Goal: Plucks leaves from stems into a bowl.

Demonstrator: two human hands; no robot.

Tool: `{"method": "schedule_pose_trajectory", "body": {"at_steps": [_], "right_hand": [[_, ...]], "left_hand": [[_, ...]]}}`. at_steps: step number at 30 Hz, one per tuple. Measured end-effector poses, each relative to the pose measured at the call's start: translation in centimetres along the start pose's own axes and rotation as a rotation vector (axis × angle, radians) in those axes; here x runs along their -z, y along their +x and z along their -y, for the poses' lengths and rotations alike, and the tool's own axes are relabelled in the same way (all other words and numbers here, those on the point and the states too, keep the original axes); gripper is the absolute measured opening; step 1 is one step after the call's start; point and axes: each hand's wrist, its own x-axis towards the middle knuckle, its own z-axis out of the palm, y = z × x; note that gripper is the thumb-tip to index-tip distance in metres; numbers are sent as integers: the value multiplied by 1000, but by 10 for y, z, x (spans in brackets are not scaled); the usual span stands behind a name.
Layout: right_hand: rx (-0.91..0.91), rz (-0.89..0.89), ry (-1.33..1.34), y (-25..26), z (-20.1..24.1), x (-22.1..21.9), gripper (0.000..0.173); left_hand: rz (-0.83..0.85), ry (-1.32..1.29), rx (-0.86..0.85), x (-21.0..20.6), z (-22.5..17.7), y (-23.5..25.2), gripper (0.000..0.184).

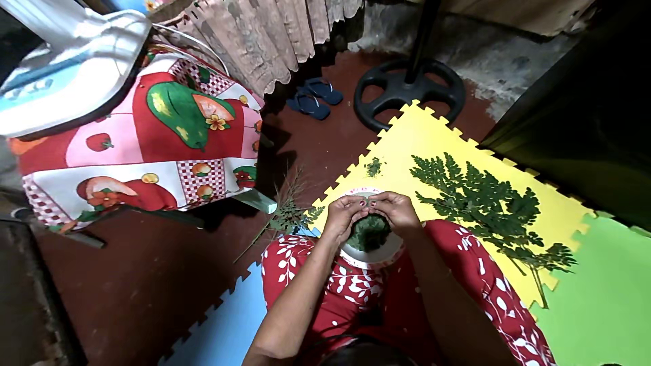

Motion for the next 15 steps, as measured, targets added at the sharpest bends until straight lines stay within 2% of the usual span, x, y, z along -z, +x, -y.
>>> {"method": "schedule_pose_trajectory", "body": {"at_steps": [3, 5, 7, 12, 15], "right_hand": [[129, 66, -324, -2, 2, 5, 12], [212, 85, -427, -3, 0, 6, 12], [225, 64, -400, -2, -1, 4, 12], [109, 38, -203, -2, 1, 4, 11], [74, 51, -127, -1, 1, 6, 11]], "left_hand": [[149, 629, -147, 10, -16, 1, 15], [188, 855, -191, 11, -22, 0, 18], [161, 780, -197, 10, -19, 2, 18], [71, 228, -127, 6, 3, 7, 7], [63, 127, -67, 5, 0, 5, 6]]}}
